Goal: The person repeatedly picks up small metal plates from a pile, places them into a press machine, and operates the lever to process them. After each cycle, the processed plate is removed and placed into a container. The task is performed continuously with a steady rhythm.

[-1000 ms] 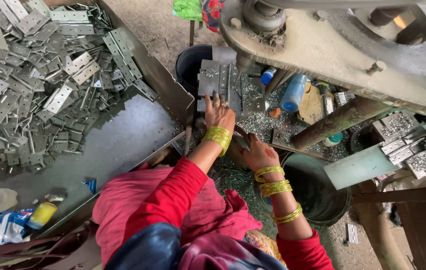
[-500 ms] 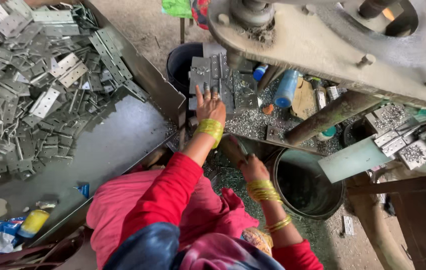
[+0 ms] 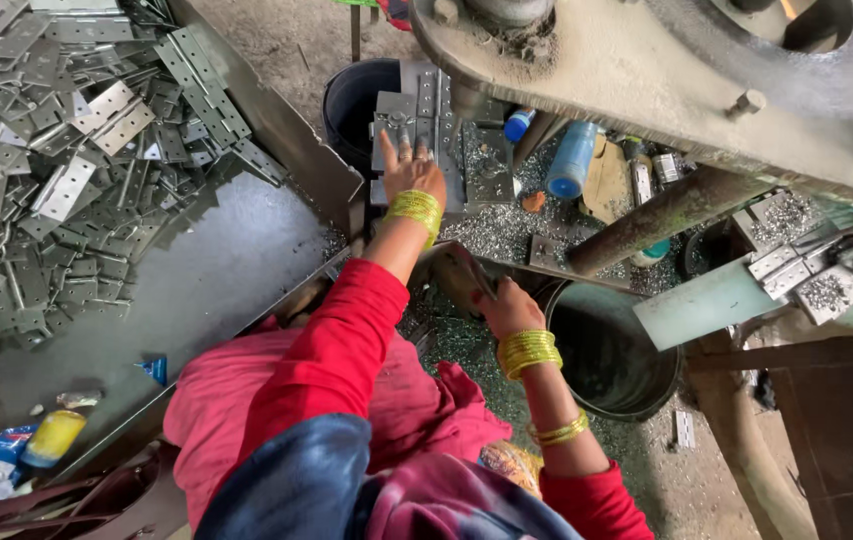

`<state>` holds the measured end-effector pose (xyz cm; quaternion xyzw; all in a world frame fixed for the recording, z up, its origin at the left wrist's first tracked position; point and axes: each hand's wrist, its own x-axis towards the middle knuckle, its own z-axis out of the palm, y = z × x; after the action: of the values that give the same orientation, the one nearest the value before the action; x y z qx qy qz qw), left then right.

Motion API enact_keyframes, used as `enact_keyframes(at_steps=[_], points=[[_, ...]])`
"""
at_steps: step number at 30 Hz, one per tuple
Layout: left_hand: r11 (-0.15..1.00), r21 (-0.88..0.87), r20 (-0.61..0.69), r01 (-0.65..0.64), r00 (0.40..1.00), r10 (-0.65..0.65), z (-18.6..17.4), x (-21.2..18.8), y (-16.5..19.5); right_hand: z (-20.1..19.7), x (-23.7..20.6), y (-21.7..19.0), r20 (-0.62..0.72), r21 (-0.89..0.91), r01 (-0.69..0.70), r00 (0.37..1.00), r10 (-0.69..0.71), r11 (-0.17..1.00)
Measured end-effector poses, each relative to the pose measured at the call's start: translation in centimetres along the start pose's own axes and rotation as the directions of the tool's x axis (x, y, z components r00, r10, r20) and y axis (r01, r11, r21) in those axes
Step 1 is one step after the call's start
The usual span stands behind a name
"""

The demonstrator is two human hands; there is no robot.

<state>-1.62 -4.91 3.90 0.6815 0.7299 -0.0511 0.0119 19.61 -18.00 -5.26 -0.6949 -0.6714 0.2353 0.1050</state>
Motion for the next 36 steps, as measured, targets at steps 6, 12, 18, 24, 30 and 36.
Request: enact_keyframes(at_steps=[6,12,18,24,30,36], points=[[0.977,-0.211,-0.116,-0.004,0.993,-0.021,0.4,-0.5,0.2,0.8,-1.5,-0.3,-0.025,-0.072,-0.063,0.998,0.061,0.995],[0.999,0.036,-0.088,0.004,0.996,-0.001,1.3,-0.9,0.4,1.4,-0.5,1.1,0.075,-0.042,-0.085,0.993,0.088,0.996],[0.984,-0.178,-0.05,0.018,0.998,-0.027,2.1,0.2,0.1,3.0,-1.5,1.1,0.008,0.044,-0.126,0.992,0.126,0.991],[1.0,0.002,-0.04,0.003,0.999,-0.003,2.3,3.2,0.4,2.5,1.1,3.0,-0.001,-0.017,0.0,1.0,0.0,1.0],[0.998,0.025,-0.035,-0.063,0.997,0.064,1.9,4.5,0.2,5.3,-1.0,3.4,-0.035,0.087,-0.042,0.998,0.045,0.995],[0.995,-0.085,-0.12,-0.058,0.992,0.047,2.7,-0.2,-0.9,-0.7,-0.4,-0.6,-0.193,-0.038,0.003,0.981,-0.01,0.999]])
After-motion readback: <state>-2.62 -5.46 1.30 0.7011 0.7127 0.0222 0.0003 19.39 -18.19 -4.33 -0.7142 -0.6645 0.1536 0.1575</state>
